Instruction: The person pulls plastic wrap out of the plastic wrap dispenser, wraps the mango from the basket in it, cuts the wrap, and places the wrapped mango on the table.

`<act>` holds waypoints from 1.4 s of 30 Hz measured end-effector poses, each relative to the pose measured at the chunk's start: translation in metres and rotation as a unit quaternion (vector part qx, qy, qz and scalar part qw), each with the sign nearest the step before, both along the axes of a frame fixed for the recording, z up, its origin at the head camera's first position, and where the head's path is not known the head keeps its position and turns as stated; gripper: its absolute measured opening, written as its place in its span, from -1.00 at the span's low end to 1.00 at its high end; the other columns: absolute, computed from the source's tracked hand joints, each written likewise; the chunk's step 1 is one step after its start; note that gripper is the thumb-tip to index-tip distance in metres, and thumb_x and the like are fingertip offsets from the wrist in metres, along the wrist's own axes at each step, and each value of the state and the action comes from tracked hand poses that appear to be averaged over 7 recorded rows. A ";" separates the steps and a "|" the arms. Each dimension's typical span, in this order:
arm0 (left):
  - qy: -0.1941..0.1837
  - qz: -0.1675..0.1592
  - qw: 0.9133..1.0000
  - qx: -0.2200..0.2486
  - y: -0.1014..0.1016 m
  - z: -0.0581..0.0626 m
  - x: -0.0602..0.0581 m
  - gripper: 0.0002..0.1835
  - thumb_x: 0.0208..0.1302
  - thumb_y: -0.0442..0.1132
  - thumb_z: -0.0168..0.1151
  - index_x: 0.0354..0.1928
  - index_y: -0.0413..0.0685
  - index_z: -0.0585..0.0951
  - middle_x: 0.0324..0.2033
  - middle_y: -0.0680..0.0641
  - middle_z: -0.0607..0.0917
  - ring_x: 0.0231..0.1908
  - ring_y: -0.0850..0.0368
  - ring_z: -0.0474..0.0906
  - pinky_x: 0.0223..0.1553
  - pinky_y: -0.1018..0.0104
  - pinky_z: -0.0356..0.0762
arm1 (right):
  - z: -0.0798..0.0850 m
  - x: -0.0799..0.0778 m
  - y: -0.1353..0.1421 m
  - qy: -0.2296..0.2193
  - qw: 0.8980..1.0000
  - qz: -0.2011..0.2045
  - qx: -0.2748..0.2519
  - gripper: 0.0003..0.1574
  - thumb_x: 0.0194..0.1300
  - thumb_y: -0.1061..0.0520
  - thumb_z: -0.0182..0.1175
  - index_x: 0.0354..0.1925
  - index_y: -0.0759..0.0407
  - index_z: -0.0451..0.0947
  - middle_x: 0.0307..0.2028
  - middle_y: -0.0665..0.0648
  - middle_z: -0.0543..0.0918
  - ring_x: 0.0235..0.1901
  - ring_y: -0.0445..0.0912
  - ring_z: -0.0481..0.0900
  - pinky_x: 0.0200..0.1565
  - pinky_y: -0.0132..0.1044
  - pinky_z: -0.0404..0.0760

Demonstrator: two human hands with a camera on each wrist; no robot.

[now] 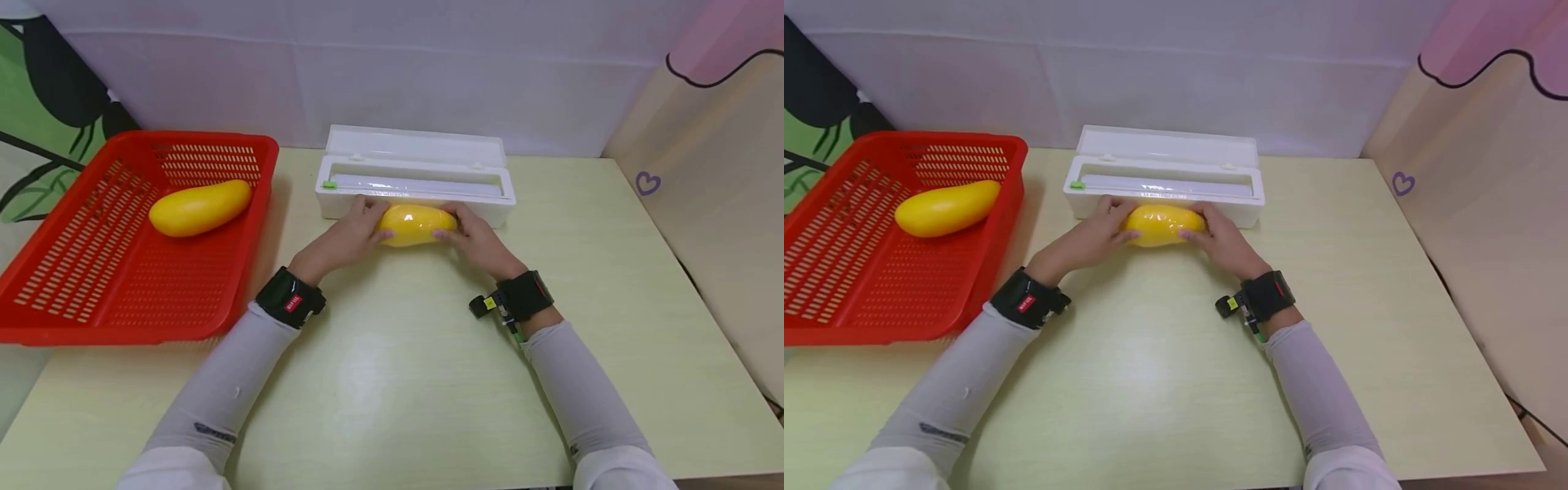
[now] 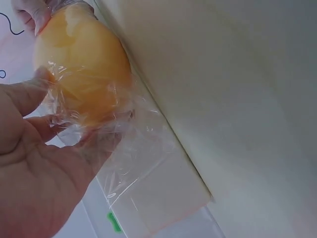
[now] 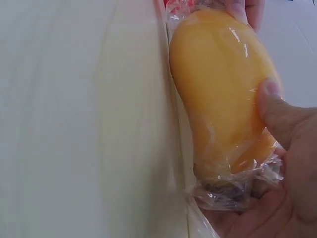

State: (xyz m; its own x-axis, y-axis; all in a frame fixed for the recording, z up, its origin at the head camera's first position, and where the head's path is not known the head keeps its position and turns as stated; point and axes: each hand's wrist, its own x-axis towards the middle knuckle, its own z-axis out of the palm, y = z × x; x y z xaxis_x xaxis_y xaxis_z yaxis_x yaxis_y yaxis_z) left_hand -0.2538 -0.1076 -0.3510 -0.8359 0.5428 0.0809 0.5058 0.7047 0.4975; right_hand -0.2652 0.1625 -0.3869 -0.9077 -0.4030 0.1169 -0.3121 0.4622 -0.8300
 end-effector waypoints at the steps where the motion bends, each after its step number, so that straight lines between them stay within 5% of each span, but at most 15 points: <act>1: -0.001 0.004 1.000 -0.002 0.000 0.000 0.000 -0.46 0.47 -0.10 0.13 0.35 -0.22 0.30 0.16 -0.35 0.29 0.04 -0.16 0.38 0.10 0.04 0.46 | 0.000 0.000 0.000 0.002 1.000 -0.003 0.004 -0.40 0.43 -0.05 0.18 0.31 0.15 0.31 0.14 0.14 0.49 0.05 0.00 0.41 0.19 -0.08 0.37; 8: 0.057 0.007 0.998 -0.025 -0.003 -0.001 -0.002 -0.33 0.32 -0.14 0.34 0.36 -0.26 0.33 0.21 -0.27 0.44 0.18 -0.16 0.35 0.28 0.02 0.30 | 0.002 -0.006 -0.003 -0.004 1.000 -0.006 0.014 -0.42 0.48 -0.11 0.10 0.33 0.10 0.37 0.10 0.14 0.52 0.04 0.01 0.40 0.17 -0.06 0.35; 14: 0.104 -0.006 0.995 0.000 -0.006 -0.002 -0.003 -0.50 0.32 -0.29 0.32 0.19 -0.35 0.38 0.00 -0.25 0.54 0.00 -0.16 0.43 0.17 0.03 0.38 | 0.003 -0.010 -0.006 -0.006 0.999 -0.006 0.033 -0.40 0.48 -0.15 0.07 0.32 0.13 0.38 0.05 0.14 0.52 0.02 0.01 0.40 0.15 -0.07 0.35; 27: 0.019 0.014 1.000 -0.019 -0.001 0.006 -0.002 -0.48 0.44 -0.15 0.19 0.24 -0.39 0.35 0.00 -0.27 0.54 0.00 -0.14 0.43 0.15 0.02 0.40 | 0.012 -0.010 -0.010 -0.058 0.996 -0.028 0.053 -0.30 0.51 -0.21 0.00 0.34 0.23 0.36 0.08 0.20 0.48 0.05 0.06 0.36 0.19 -0.04 0.30; 35: 0.017 0.025 0.999 -0.028 0.000 0.004 -0.006 -0.45 0.41 -0.08 0.23 0.23 -0.33 0.38 0.02 -0.24 0.54 0.01 -0.11 0.44 0.14 0.04 0.40 | 0.016 -0.011 -0.014 -0.062 0.995 -0.042 0.069 -0.37 0.52 -0.24 -0.04 0.15 0.26 0.47 -0.13 0.20 0.44 -0.08 0.06 0.36 0.03 -0.08 0.30; 42: 0.020 0.027 0.999 -0.038 0.001 0.000 -0.010 -0.49 0.41 -0.06 0.22 0.16 -0.34 0.40 -0.08 -0.23 0.54 -0.04 -0.12 0.44 0.10 0.04 0.40 | 0.015 -0.015 -0.014 -0.087 0.992 -0.055 0.077 -0.31 0.51 -0.29 -0.06 0.17 0.26 0.46 -0.07 0.21 0.45 -0.04 0.07 0.36 0.06 -0.08 0.29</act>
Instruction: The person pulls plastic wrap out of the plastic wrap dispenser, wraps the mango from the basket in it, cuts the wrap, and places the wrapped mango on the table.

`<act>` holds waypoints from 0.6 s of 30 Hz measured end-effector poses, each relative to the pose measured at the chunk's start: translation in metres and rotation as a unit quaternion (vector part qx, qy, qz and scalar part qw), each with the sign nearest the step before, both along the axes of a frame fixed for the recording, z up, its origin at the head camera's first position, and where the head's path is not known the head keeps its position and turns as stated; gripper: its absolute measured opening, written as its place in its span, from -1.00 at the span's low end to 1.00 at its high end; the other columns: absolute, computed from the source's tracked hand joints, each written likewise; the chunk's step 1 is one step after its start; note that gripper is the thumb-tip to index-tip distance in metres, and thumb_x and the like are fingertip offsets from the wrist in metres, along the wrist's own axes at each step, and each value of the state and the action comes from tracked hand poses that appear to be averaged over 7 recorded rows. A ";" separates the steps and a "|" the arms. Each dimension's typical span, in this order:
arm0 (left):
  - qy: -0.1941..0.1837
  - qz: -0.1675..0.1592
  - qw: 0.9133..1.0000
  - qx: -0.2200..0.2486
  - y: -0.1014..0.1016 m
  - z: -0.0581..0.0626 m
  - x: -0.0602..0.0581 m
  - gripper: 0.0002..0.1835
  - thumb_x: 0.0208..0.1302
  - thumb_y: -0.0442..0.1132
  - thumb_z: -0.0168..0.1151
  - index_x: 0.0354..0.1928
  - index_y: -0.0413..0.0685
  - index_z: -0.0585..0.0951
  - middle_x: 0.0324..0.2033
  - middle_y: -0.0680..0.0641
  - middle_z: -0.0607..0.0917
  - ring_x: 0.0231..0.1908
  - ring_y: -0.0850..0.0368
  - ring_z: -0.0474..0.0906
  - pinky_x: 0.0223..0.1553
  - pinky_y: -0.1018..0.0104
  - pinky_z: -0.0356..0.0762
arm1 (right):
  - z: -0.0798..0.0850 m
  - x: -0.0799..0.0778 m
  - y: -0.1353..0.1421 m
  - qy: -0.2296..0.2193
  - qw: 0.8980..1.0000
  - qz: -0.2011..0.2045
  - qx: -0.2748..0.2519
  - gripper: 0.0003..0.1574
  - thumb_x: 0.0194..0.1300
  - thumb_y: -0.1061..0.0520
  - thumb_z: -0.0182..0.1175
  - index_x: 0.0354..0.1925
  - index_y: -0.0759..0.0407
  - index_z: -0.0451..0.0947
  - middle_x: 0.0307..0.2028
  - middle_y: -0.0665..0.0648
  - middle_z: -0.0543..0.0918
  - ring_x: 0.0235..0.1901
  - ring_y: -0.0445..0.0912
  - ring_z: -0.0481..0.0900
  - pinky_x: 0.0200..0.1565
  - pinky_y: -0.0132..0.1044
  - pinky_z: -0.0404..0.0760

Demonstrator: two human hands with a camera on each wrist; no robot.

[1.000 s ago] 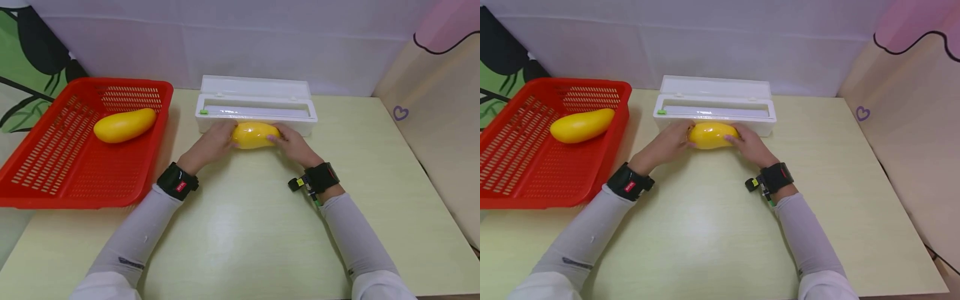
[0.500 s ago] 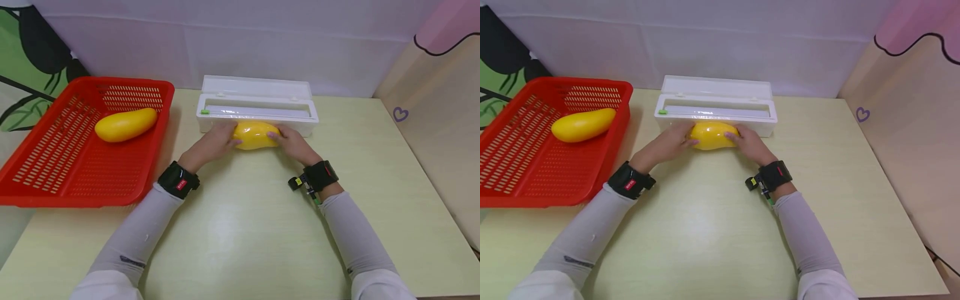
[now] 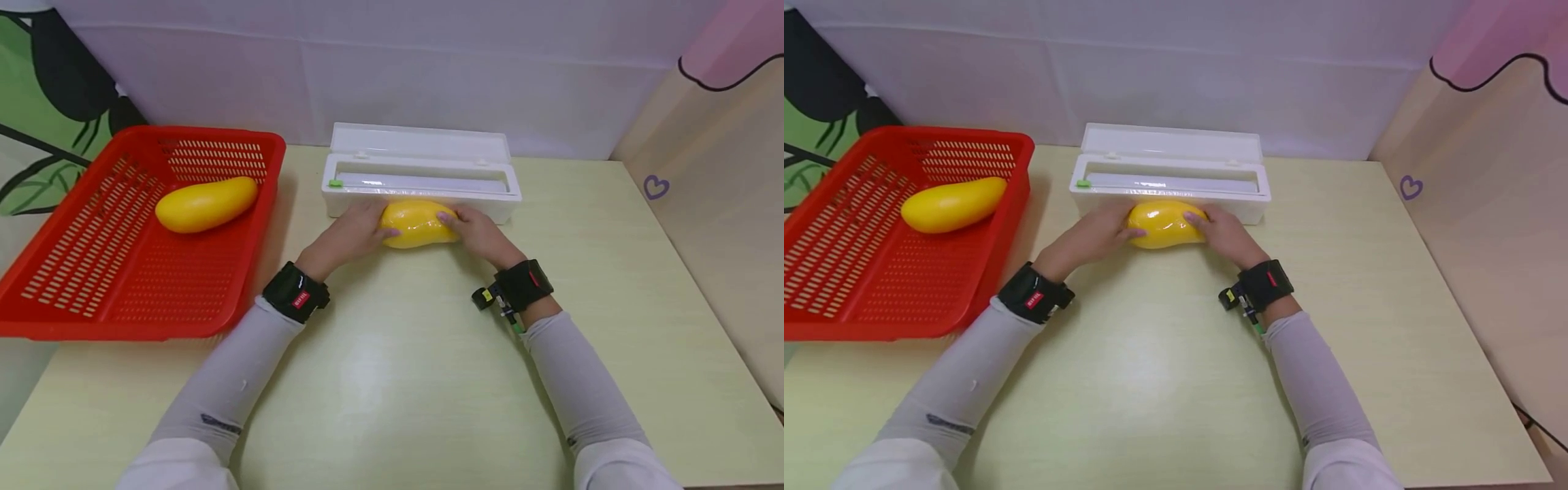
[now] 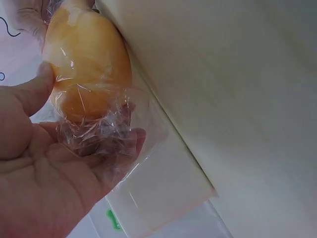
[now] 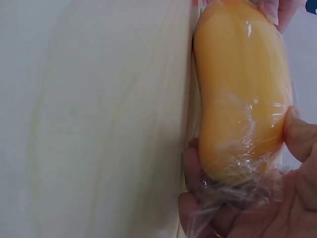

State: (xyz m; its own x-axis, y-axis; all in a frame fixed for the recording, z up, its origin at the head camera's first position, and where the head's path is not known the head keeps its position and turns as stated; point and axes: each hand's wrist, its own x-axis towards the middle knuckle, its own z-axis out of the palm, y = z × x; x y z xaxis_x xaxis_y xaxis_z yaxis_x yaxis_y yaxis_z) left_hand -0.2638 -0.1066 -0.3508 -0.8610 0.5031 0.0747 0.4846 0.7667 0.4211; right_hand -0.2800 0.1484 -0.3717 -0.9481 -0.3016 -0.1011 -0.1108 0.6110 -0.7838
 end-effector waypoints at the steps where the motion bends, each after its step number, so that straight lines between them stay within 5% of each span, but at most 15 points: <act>1: -0.001 -0.001 1.000 0.000 0.000 0.000 -0.001 -0.50 0.42 -0.06 0.21 0.16 -0.35 0.40 -0.09 -0.23 0.53 -0.04 -0.13 0.44 0.10 0.03 0.40 | 0.000 0.000 0.000 -0.005 1.000 -0.004 -0.001 -0.30 0.51 -0.30 -0.06 0.18 0.26 0.45 -0.06 0.21 0.45 -0.04 0.07 0.36 0.05 -0.08 0.29; 10: -0.051 0.010 0.999 0.010 -0.002 0.000 -0.005 -0.52 0.48 -0.04 0.11 0.19 -0.29 0.40 -0.09 -0.20 0.51 -0.02 -0.11 0.41 0.13 0.05 0.36 | 0.002 0.005 -0.004 -0.018 0.999 -0.042 -0.012 -0.28 0.47 -0.28 0.03 0.18 0.29 0.29 -0.03 0.24 0.42 -0.12 0.08 0.35 -0.08 -0.18 0.30; 18: -0.053 0.005 0.998 0.042 -0.005 -0.003 -0.005 -0.47 0.49 -0.06 0.10 0.32 -0.23 0.28 0.14 -0.25 0.51 0.08 -0.12 0.43 0.25 0.03 0.34 | -0.002 0.012 -0.003 0.042 0.996 -0.073 0.005 -0.33 0.38 -0.36 0.12 -0.02 0.21 0.39 -0.18 0.19 0.47 -0.21 0.06 0.39 -0.20 -0.20 0.33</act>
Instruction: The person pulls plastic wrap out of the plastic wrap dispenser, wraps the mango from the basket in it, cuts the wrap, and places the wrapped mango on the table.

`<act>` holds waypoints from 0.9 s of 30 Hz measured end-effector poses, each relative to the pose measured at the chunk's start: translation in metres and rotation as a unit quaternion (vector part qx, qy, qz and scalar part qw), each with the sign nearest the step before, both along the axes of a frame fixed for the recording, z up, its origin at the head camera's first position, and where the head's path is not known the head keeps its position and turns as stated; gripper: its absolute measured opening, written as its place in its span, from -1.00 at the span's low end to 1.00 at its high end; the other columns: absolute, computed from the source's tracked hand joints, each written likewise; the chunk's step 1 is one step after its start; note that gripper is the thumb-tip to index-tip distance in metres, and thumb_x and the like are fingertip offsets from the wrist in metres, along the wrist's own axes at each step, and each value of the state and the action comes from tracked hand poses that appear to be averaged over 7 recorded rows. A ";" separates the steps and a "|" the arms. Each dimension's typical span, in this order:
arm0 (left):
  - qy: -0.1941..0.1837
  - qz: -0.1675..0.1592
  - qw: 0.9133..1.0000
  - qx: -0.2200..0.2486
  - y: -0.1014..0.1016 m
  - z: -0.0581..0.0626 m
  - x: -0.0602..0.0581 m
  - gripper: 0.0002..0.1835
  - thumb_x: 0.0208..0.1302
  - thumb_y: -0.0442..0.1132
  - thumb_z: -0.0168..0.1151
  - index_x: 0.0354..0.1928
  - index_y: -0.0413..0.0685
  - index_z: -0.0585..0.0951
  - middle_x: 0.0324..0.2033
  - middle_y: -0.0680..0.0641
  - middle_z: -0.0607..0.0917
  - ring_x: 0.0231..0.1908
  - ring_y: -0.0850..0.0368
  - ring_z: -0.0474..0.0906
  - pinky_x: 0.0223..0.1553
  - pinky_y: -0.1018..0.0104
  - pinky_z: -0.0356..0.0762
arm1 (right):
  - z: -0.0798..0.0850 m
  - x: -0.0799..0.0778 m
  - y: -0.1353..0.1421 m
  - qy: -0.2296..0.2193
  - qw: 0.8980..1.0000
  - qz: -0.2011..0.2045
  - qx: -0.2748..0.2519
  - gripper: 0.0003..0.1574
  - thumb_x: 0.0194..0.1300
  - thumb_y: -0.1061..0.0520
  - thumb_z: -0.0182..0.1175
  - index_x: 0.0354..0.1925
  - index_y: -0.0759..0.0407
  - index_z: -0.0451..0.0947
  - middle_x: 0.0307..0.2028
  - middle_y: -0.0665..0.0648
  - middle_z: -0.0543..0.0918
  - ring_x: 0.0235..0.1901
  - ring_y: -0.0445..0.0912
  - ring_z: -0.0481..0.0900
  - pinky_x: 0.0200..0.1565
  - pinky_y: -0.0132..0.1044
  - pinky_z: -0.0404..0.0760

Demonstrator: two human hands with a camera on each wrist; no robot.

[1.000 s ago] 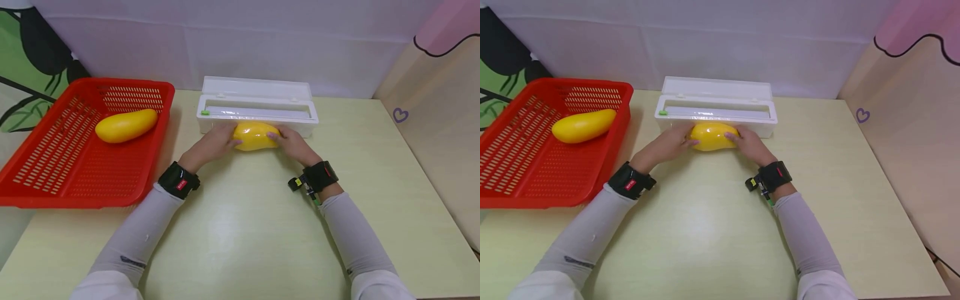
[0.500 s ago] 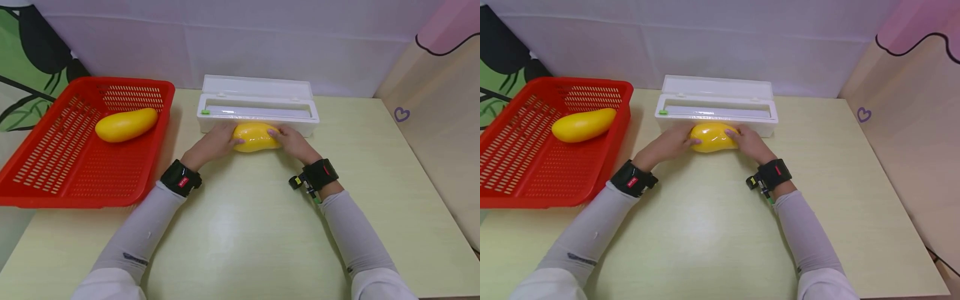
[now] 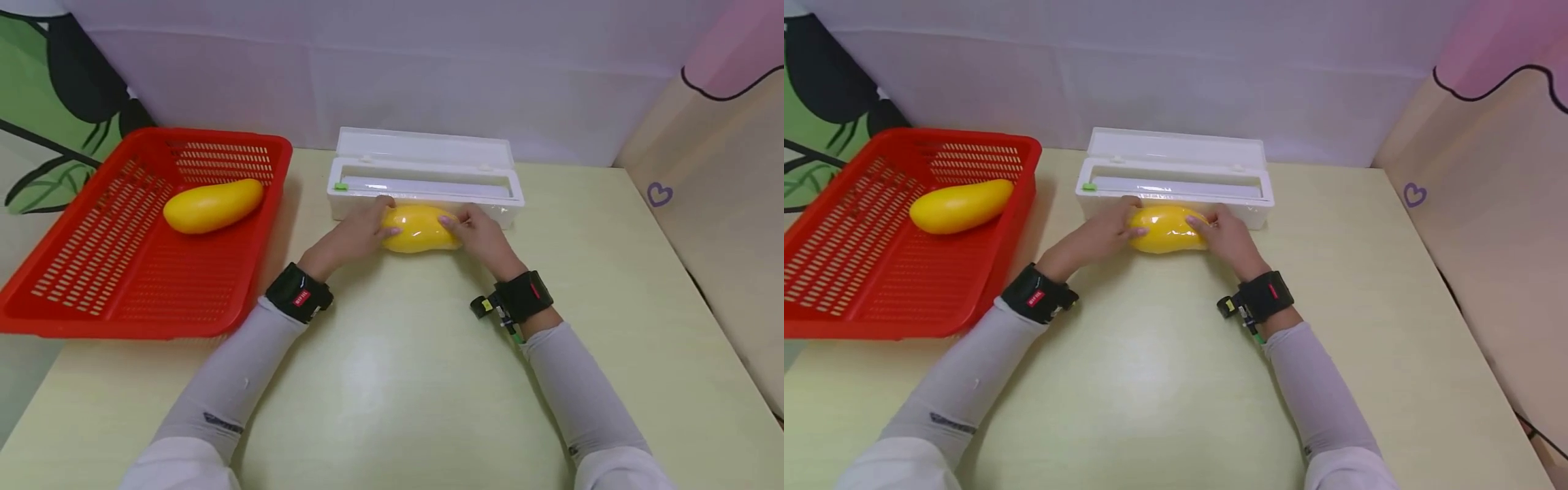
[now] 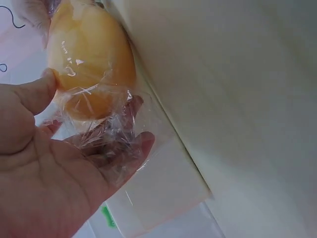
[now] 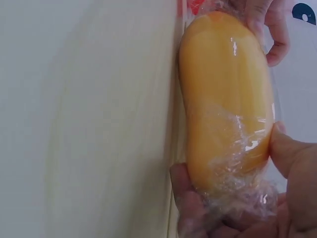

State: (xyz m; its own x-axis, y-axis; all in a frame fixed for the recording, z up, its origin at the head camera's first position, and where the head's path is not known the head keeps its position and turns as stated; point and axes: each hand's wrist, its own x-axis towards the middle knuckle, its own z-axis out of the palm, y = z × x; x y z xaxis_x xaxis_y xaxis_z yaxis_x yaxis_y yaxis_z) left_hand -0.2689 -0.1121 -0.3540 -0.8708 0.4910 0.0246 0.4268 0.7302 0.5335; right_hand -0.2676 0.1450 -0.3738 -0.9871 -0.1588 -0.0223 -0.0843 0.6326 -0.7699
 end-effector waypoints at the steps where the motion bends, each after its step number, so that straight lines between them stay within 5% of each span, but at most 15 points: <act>1: 0.005 -0.003 1.000 0.001 0.000 -0.001 0.001 -0.47 0.49 -0.06 0.11 0.32 -0.21 0.28 0.15 -0.24 0.51 0.08 -0.12 0.44 0.26 0.03 0.35 | -0.001 0.002 0.000 0.011 1.000 -0.003 0.002 -0.34 0.37 -0.36 0.14 -0.04 0.21 0.42 -0.19 0.19 0.50 -0.22 0.05 0.42 -0.21 -0.20 0.35; 9: 0.013 -0.007 1.000 -0.001 0.002 0.001 0.007 -0.50 0.49 -0.05 0.10 0.33 -0.11 0.30 0.15 -0.19 0.54 0.03 -0.08 0.45 0.20 0.08 0.41 | 0.002 0.012 -0.006 0.078 0.996 -0.023 0.032 -0.41 0.39 -0.32 0.13 -0.14 0.20 0.55 -0.36 0.15 0.55 -0.38 0.02 0.44 -0.35 -0.23 0.38; 17: 0.015 0.006 1.000 0.004 0.002 0.002 0.008 -0.48 0.47 -0.05 0.13 0.34 -0.11 0.32 0.20 -0.18 0.54 0.06 -0.07 0.47 0.22 0.07 0.41 | 0.005 0.015 -0.012 0.126 0.988 -0.002 0.094 -0.38 0.50 -0.24 0.00 -0.22 0.31 0.60 -0.34 0.19 0.41 -0.23 0.07 0.36 -0.23 -0.17 0.27; 21: 0.007 0.026 1.000 0.006 0.002 0.004 0.011 -0.47 0.46 -0.01 0.14 0.36 -0.05 0.35 0.21 -0.16 0.50 0.09 -0.05 0.42 0.18 0.06 0.45 | 0.005 0.016 -0.013 0.159 0.978 -0.001 0.135 -0.38 0.49 -0.22 0.04 -0.39 0.28 0.57 -0.53 0.15 0.36 -0.34 0.08 0.35 -0.22 -0.17 0.20; 24: 0.015 0.043 0.999 0.006 0.001 0.006 0.012 -0.51 0.46 -0.02 0.14 0.34 -0.01 0.42 0.19 -0.15 0.50 0.12 -0.06 0.38 0.16 0.04 0.44 | 0.004 0.015 -0.012 0.171 0.975 0.001 0.139 -0.45 0.46 -0.20 0.11 -0.25 0.29 0.60 -0.54 0.18 0.48 -0.34 0.10 0.45 -0.19 -0.16 0.30; 27: 0.026 0.045 0.999 0.005 -0.001 0.008 0.012 -0.56 0.49 -0.06 0.11 0.31 -0.02 0.47 0.21 -0.15 0.52 0.21 -0.10 0.37 0.24 0.02 0.38 | 0.003 0.014 -0.011 0.160 0.980 0.011 0.117 -0.49 0.44 -0.15 0.16 0.02 0.26 0.55 -0.30 0.24 0.66 -0.26 0.09 0.58 -0.24 -0.11 0.49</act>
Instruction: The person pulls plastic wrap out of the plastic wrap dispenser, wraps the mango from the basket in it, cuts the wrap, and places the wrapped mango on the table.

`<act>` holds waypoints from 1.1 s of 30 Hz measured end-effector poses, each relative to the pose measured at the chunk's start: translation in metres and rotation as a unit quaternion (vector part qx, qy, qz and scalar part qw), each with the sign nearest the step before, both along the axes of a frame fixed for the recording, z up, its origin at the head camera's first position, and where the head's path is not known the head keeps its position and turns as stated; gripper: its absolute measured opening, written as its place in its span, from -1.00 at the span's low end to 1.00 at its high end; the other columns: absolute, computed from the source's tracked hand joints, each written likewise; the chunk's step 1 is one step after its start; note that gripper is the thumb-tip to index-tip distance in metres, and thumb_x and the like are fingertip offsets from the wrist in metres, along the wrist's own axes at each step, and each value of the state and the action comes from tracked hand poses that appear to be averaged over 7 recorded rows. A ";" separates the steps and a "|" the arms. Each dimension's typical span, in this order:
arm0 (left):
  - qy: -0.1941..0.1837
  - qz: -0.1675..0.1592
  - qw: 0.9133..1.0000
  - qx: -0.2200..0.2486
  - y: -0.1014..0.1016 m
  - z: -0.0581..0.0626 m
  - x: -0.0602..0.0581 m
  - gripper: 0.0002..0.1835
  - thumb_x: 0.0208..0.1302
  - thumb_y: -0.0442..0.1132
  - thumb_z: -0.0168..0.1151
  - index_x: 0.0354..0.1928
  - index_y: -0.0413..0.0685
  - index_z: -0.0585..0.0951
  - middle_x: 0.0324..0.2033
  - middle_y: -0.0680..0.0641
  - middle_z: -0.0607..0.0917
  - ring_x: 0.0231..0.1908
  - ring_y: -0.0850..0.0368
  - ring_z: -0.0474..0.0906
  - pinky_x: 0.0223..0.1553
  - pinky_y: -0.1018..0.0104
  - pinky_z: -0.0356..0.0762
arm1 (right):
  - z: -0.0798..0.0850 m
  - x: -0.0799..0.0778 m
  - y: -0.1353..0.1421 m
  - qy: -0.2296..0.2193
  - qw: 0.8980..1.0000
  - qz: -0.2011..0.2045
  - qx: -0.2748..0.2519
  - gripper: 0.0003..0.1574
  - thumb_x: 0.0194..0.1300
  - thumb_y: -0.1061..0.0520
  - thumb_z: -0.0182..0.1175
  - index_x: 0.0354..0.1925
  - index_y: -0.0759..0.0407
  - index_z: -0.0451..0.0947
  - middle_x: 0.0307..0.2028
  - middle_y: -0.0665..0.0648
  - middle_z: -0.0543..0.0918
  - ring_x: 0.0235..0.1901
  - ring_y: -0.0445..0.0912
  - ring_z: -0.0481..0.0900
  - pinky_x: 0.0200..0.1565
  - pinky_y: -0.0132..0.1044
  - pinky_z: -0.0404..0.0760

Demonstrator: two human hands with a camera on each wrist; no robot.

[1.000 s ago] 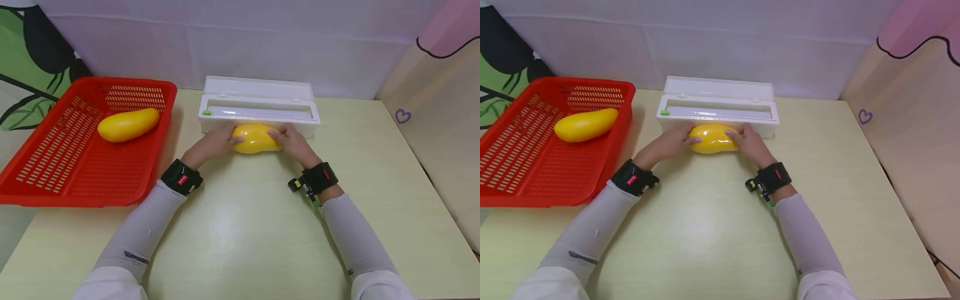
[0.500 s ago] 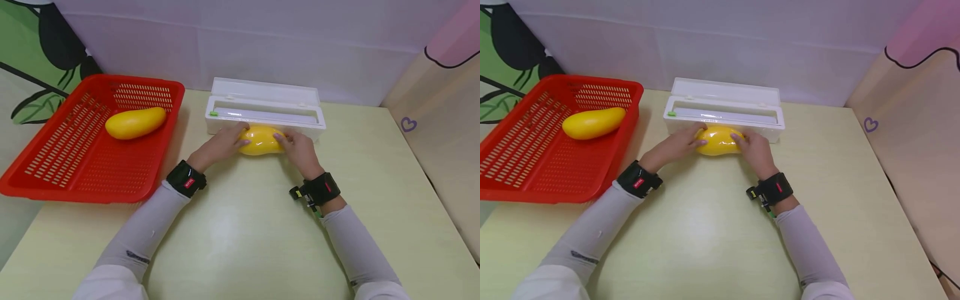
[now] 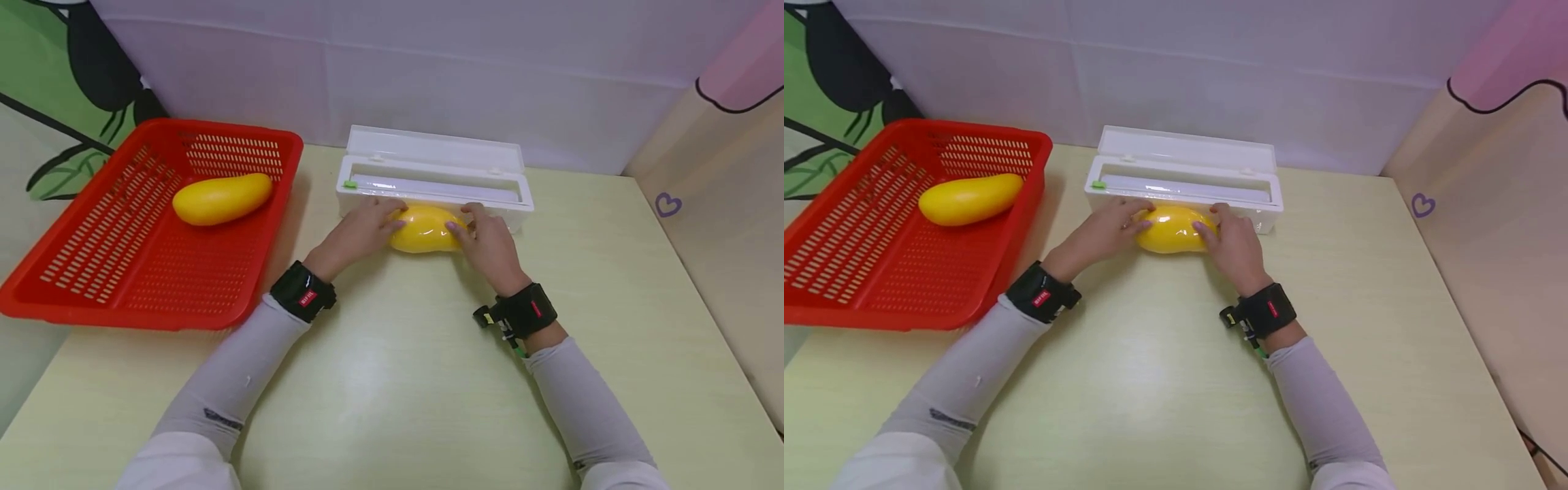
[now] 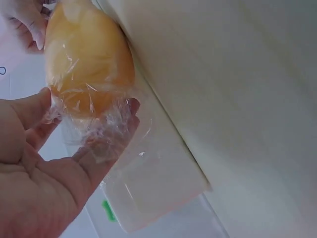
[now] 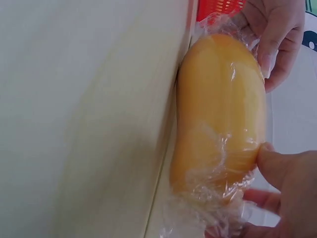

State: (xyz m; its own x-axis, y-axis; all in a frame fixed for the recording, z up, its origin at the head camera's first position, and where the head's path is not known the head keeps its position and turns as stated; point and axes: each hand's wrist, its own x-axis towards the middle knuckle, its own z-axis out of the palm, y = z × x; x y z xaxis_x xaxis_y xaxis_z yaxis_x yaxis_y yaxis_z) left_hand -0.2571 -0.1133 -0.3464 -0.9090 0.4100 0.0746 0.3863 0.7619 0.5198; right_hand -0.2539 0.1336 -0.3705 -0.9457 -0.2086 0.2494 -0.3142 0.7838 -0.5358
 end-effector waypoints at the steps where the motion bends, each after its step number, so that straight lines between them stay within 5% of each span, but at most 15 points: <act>1: -0.001 -0.003 1.000 0.002 -0.002 0.001 -0.001 -0.56 0.50 -0.07 0.09 0.32 -0.03 0.48 0.24 -0.14 0.52 0.25 -0.10 0.36 0.30 0.02 0.32 | 0.000 -0.001 0.000 -0.002 1.000 0.002 -0.002 -0.49 0.44 -0.14 0.17 0.09 0.23 0.53 -0.21 0.25 0.69 -0.22 0.09 0.60 -0.23 -0.10 0.53; 5: -0.028 0.013 0.999 0.021 -0.012 0.005 -0.004 -0.59 0.51 -0.07 0.06 0.30 -0.03 0.50 0.14 -0.09 0.60 0.12 -0.03 0.48 0.20 0.08 0.42 | 0.001 -0.005 0.000 0.019 0.999 0.018 0.019 -0.57 0.45 -0.10 0.17 0.01 0.22 0.57 -0.19 0.23 0.70 -0.24 0.09 0.58 -0.23 -0.09 0.53; 9: -0.032 0.104 0.993 0.043 -0.023 0.012 -0.005 -0.64 0.44 -0.01 0.15 0.14 -0.02 0.56 -0.13 -0.07 0.65 -0.19 -0.01 0.51 -0.14 0.15 0.50 | 0.003 -0.006 -0.003 0.040 0.997 0.013 0.059 -0.54 0.46 -0.11 0.15 0.03 0.25 0.59 -0.13 0.28 0.61 -0.13 0.18 0.44 -0.15 -0.03 0.44; 15: 0.038 0.232 0.968 0.089 -0.027 0.017 -0.007 -0.54 0.37 0.02 0.23 0.13 -0.12 0.43 -0.02 -0.13 0.47 -0.02 -0.01 0.38 -0.07 0.15 0.47 | 0.014 -0.007 -0.009 0.054 0.994 0.010 0.098 -0.47 0.45 -0.11 0.16 0.09 0.30 0.58 -0.05 0.31 0.53 -0.07 0.20 0.39 -0.11 0.03 0.42; 19: 0.040 0.287 0.952 0.098 -0.031 0.013 -0.013 -0.42 0.37 0.02 0.24 0.28 -0.11 0.33 0.10 -0.15 0.40 0.08 -0.02 0.30 0.05 0.16 0.44 | 0.026 -0.009 -0.017 0.068 0.992 0.039 0.103 -0.49 0.42 -0.05 0.20 0.11 0.32 0.57 -0.03 0.32 0.57 -0.02 0.21 0.44 -0.05 0.06 0.47; 27: -0.052 0.282 0.952 0.111 -0.041 0.005 -0.027 -0.28 0.39 0.12 0.17 0.46 0.00 0.22 0.33 -0.16 0.37 0.21 -0.06 0.35 0.25 0.03 0.41 | 0.069 -0.034 -0.056 0.030 0.974 0.192 0.114 -0.60 0.40 0.05 0.24 0.11 0.23 0.61 0.00 0.18 0.64 -0.02 0.07 0.56 0.07 -0.08 0.53; 33: -0.044 0.266 0.955 0.124 -0.042 0.001 -0.032 -0.29 0.35 0.10 0.25 0.43 0.01 0.28 0.30 -0.09 0.49 0.15 -0.06 0.44 0.21 0.03 0.44 | 0.093 -0.061 -0.092 0.026 0.952 0.270 0.141 -0.66 0.40 0.12 0.24 0.08 0.23 0.63 -0.09 0.14 0.68 -0.11 0.00 0.58 0.03 -0.16 0.55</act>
